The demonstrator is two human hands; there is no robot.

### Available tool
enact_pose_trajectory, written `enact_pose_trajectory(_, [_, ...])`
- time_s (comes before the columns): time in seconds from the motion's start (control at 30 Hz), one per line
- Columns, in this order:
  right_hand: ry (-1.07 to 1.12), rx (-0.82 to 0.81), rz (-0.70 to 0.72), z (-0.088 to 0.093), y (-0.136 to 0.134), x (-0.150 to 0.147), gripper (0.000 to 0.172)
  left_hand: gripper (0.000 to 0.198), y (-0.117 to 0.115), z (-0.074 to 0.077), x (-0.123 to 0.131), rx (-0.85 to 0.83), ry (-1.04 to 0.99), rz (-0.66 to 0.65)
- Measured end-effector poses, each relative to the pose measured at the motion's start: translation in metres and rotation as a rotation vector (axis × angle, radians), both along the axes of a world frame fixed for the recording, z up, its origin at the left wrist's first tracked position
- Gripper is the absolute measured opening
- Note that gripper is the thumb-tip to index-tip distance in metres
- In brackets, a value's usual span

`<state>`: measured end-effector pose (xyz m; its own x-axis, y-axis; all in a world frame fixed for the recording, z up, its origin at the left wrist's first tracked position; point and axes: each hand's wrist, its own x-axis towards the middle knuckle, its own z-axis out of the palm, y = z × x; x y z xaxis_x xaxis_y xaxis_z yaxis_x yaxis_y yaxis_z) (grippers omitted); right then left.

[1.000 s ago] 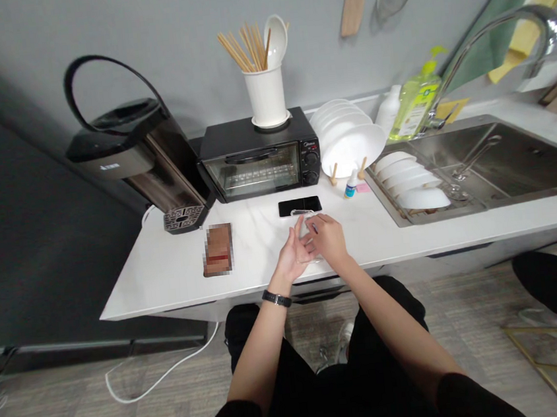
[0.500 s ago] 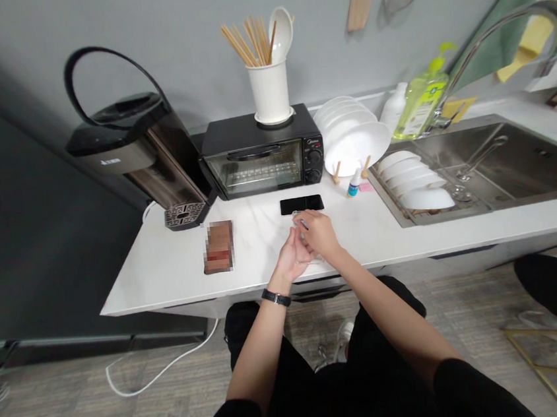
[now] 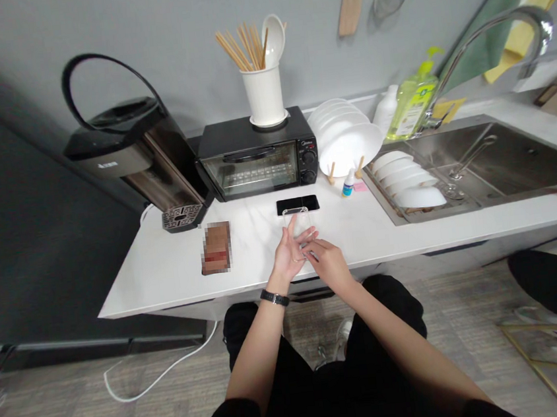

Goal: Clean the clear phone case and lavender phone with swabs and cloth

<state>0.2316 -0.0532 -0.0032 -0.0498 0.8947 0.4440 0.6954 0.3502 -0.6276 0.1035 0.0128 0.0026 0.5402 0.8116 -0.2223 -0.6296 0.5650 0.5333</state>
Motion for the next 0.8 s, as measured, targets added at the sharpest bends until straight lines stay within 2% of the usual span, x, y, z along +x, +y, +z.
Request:
enact_pose_trajectory(0.13, [-0.097,0.024,-0.105,0.002,0.013,0.004,0.02,0.061,0.0,-0.002,0.003,0.025,-0.008,0.01])
enact_pose_trajectory(0.4, [0.001,0.066,-0.254,0.009,0.065,0.005,0.023,0.057,0.001,-0.002,0.006,0.012,0.038,-0.001])
enact_pose_trajectory(0.57, [0.092,0.098,-0.229,0.013,0.084,0.006,0.02,0.062,0.003,-0.003,0.006,-0.015,0.073,-0.008])
enact_pose_trajectory(0.8, [0.07,0.146,-0.109,0.019,0.083,0.006,0.017,0.057,0.002,-0.003,0.008,-0.021,0.108,-0.032])
